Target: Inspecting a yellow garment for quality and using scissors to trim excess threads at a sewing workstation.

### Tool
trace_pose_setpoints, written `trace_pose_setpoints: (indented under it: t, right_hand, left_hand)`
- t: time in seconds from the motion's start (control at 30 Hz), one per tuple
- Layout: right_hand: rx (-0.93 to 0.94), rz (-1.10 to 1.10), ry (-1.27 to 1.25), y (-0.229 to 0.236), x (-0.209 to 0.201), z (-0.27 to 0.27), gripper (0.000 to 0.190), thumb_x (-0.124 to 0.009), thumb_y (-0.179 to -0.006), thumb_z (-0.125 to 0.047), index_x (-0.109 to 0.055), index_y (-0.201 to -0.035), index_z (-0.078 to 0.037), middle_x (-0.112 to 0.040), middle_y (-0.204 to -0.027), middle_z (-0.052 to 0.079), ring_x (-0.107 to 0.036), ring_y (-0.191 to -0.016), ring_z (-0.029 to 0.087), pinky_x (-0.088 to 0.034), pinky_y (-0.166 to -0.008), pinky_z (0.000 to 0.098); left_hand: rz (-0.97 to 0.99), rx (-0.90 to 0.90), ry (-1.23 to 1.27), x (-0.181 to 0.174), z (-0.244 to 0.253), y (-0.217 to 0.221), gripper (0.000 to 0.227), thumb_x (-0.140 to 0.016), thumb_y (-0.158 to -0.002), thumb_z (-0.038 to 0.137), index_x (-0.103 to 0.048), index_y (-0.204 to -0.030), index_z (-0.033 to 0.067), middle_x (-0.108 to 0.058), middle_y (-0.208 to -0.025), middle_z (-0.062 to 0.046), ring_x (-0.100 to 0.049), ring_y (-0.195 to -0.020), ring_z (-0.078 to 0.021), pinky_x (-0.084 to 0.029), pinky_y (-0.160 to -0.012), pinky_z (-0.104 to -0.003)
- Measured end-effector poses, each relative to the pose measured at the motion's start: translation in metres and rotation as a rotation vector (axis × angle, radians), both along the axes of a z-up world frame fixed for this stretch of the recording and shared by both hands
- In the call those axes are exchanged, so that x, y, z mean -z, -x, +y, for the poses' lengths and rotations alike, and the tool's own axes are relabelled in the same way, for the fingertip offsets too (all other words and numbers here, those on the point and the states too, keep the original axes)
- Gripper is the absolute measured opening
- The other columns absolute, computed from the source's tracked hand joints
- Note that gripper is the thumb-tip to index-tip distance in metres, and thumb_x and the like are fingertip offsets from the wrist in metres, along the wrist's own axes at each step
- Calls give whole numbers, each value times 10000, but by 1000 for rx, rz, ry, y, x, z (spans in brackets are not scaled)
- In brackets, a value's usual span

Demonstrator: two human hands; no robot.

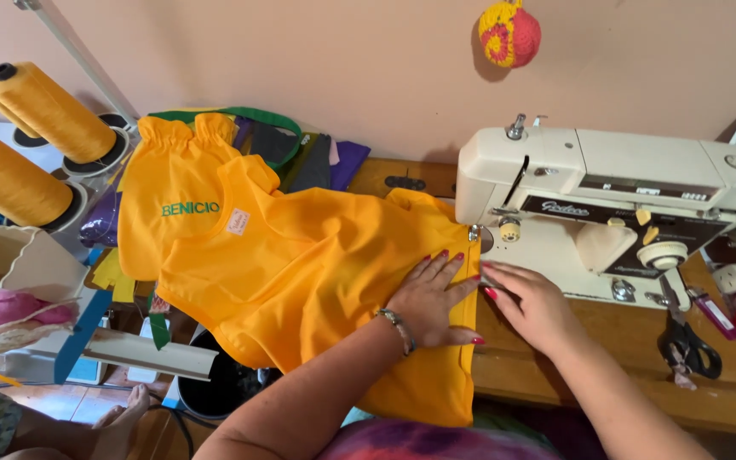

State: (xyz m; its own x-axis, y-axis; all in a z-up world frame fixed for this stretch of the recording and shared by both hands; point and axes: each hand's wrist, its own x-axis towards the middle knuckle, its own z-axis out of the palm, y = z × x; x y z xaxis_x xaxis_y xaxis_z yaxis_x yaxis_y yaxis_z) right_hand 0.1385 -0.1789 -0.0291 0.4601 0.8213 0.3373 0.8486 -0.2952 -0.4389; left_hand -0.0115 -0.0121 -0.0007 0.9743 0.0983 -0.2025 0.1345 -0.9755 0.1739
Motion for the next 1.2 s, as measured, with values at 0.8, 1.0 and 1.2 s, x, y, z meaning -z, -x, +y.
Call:
trace_pose_setpoints:
  t: [0.8, 1.0, 1.2]
  right_hand:
    - [-144, -54, 79, -21, 22, 23, 536, -715, -904, -346, -634, -1403, -166, -606, -1490, 28, -501, -1422, 275, -366, -1205, 430]
    - [-125, -88, 222, -20, 14, 26, 575, -629, -945, -367, -548, -1482, -180, -530, -1556, 32, -439, -1468, 277, -326, -1223, 441]
    - [-81, -94, 392, -11, -3, 33, 578, -536, -978, -329, -471, -1526, -158, -452, -1604, 60, -380, -1505, 286, -268, -1245, 479]
  left_hand:
    - [7, -91, 14, -3, -4, -6, 1219, -407, -720, 901, -176, -1636, 130, -119, -1730, -61, -24, -1601, -247, 42, -1297, -437]
    - [19, -97, 1, -3, -1, -12, 1216, -410, -725, 902, -169, -1640, 139, -106, -1733, -55, -17, -1600, -245, 48, -1295, -441]
    - [23, -93, -12, -2, 3, -17, 1216, -402, -731, 901, -155, -1643, 136, -95, -1734, -59, 0, -1601, -246, 50, -1294, -441]
